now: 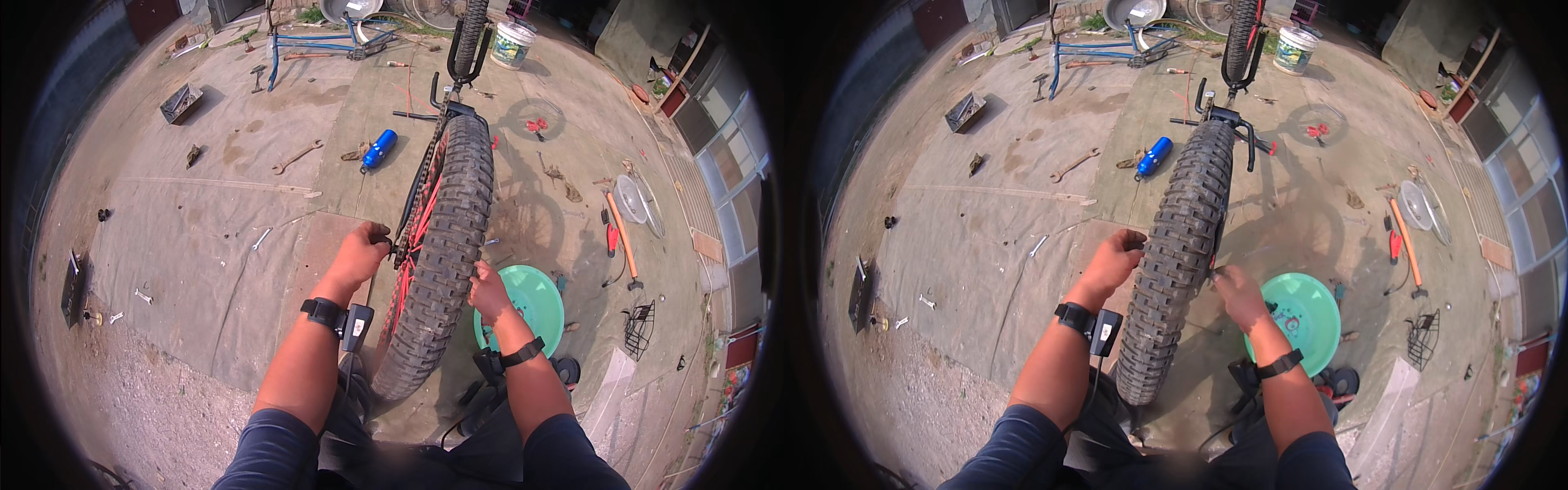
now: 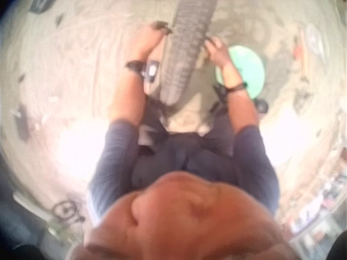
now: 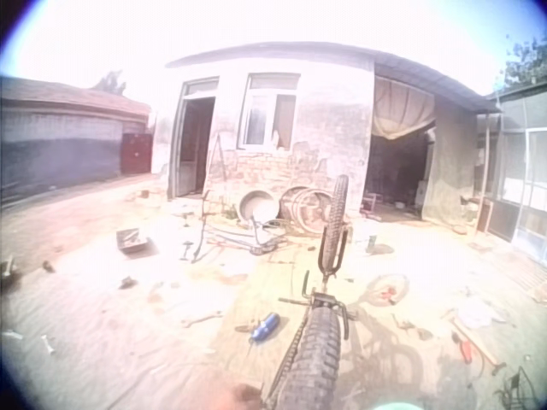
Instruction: The person assembles small parts onto a bicycle wheel hub, picking washers and nuts from a green basin and threading them onto the axle. The person repeatedly tightens and adjusts the components by hand while holding the wheel.
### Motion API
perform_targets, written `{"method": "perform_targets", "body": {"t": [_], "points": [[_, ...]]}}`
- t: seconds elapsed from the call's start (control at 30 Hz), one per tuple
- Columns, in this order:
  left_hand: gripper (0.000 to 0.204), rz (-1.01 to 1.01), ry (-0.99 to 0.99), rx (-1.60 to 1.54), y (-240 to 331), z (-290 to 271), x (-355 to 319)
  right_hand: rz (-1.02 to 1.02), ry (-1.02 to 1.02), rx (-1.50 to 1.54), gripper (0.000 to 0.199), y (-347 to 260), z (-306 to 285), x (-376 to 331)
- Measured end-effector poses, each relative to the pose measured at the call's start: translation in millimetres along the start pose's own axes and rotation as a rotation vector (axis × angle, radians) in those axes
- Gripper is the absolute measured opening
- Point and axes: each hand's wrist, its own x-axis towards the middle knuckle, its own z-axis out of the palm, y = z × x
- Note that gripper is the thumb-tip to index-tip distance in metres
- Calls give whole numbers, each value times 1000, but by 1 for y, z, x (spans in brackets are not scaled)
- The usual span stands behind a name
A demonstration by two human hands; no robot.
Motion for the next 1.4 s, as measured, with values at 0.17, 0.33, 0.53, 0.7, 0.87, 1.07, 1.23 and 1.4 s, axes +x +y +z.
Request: {"method": "perform_targets", "body": {"t": [0.17,0.33,0.53,0.7,0.87,1.07,1.23,1.4], "points": [[40,-110,19,156,-10,-3,5,-4,14,-1,34,2,-1,1],[43,24,41,50,-17,-1,7,-11,14,13,36,3,-1,1],[31,-31,29,127,-15,-1,8,3,17,-18,36,2,-2,2],[38,-51,81,121,-9,-1,6,32,29,-17,34,0,0,0],[34,-22,-9,94,-3,-1,3,32,9,-37,33,-3,0,-2],[37,-174,2,233,3,-3,1,28,-11,-67,32,-5,-3,0],[29,17,15,66,-4,1,1,-13,-1,-58,32,0,-3,1],[37,-161,43,245,-8,-4,5,-15,22,-28,32,4,-2,4]]}}
